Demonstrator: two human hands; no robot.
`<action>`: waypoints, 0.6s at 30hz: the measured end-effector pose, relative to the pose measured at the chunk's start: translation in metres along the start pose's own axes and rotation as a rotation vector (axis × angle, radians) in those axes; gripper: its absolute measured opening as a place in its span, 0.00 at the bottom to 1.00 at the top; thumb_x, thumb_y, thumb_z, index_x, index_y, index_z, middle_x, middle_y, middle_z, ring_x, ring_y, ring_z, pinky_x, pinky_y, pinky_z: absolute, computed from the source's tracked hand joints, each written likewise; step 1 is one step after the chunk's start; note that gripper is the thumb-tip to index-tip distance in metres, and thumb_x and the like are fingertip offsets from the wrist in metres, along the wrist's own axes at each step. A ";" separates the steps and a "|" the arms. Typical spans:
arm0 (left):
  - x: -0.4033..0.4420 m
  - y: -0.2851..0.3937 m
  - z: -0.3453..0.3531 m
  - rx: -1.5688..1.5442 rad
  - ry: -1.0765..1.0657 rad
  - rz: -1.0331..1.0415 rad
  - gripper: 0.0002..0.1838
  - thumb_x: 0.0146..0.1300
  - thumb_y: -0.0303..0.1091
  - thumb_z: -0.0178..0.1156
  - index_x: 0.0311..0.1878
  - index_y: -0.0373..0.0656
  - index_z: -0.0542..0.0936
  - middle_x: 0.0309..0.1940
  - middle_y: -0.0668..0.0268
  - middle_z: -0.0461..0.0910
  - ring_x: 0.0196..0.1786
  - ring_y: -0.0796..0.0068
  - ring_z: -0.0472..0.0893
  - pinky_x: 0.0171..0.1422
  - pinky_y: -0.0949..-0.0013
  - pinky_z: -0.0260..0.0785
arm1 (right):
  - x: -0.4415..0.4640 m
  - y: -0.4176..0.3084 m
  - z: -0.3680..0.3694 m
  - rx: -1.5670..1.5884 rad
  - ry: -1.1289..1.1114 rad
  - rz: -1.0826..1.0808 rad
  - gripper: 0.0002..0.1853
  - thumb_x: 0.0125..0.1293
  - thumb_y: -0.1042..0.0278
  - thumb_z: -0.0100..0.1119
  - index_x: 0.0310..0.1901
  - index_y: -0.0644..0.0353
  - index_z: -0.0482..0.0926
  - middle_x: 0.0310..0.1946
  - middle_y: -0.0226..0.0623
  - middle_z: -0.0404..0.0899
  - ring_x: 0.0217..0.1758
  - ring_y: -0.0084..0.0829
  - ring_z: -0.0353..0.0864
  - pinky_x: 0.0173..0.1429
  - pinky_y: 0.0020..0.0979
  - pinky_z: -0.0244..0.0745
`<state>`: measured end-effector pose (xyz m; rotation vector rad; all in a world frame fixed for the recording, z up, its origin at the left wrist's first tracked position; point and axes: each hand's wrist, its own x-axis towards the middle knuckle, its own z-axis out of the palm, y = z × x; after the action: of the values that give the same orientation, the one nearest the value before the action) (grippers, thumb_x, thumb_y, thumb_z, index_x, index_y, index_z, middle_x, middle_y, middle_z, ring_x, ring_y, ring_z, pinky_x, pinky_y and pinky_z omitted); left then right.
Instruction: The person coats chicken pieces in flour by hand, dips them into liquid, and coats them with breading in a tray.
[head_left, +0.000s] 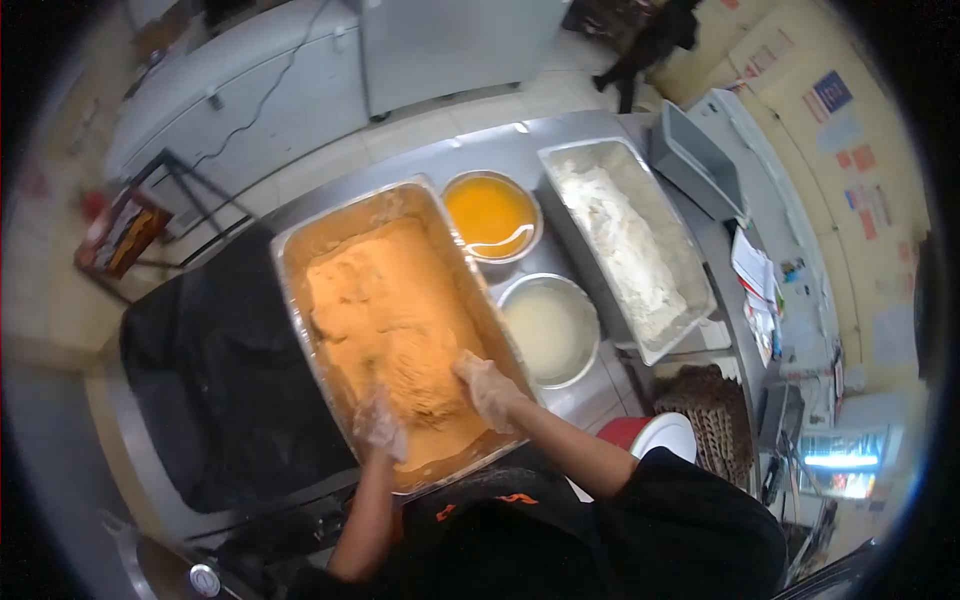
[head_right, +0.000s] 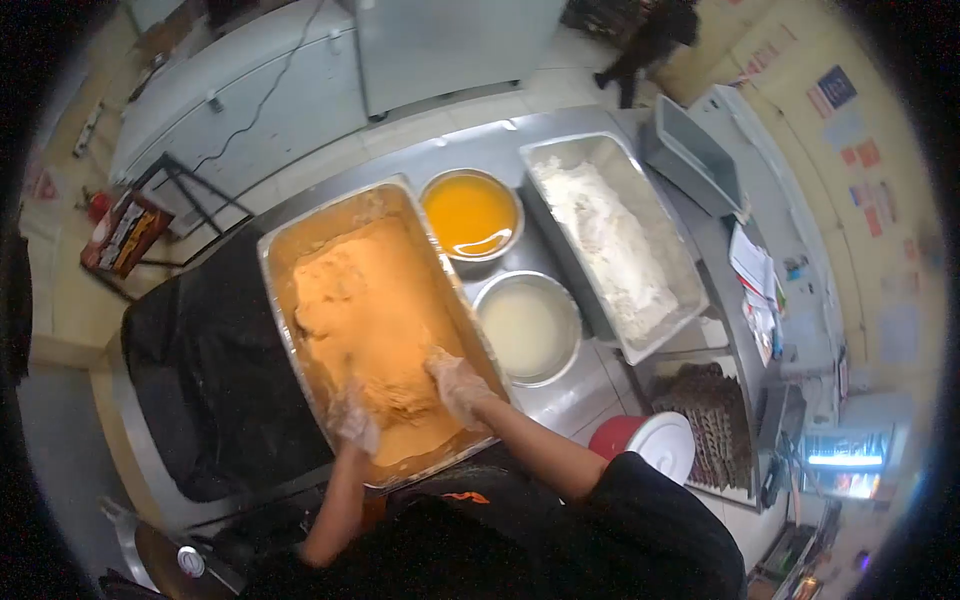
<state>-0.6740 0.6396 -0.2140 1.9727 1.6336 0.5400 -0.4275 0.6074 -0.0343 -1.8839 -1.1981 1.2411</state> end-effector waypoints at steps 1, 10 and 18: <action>0.005 -0.006 -0.002 0.099 -0.031 0.080 0.25 0.66 0.45 0.46 0.60 0.40 0.70 0.53 0.53 0.74 0.54 0.50 0.73 0.61 0.57 0.63 | -0.012 -0.024 -0.012 -0.428 -0.204 0.022 0.22 0.65 0.60 0.45 0.56 0.66 0.70 0.55 0.52 0.71 0.61 0.42 0.70 0.66 0.38 0.59; -0.001 0.104 -0.098 0.121 -0.950 -0.165 0.17 0.58 0.42 0.53 0.43 0.38 0.75 0.39 0.51 0.78 0.42 0.60 0.78 0.45 0.61 0.71 | -0.009 0.016 0.031 -0.827 -0.791 -0.436 0.13 0.53 0.72 0.50 0.39 0.70 0.76 0.34 0.54 0.78 0.39 0.46 0.80 0.47 0.42 0.74; 0.032 0.194 -0.177 0.434 -0.321 0.001 0.25 0.61 0.42 0.56 0.60 0.42 0.71 0.45 0.56 0.77 0.45 0.53 0.77 0.51 0.63 0.70 | -0.023 -0.087 -0.071 -0.786 -0.460 -0.750 0.21 0.57 0.70 0.50 0.53 0.67 0.67 0.54 0.50 0.71 0.50 0.37 0.76 0.48 0.35 0.71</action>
<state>-0.6240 0.6683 0.0444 2.2187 1.6370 -0.1472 -0.3979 0.6244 0.0751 -1.3258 -2.6192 0.8268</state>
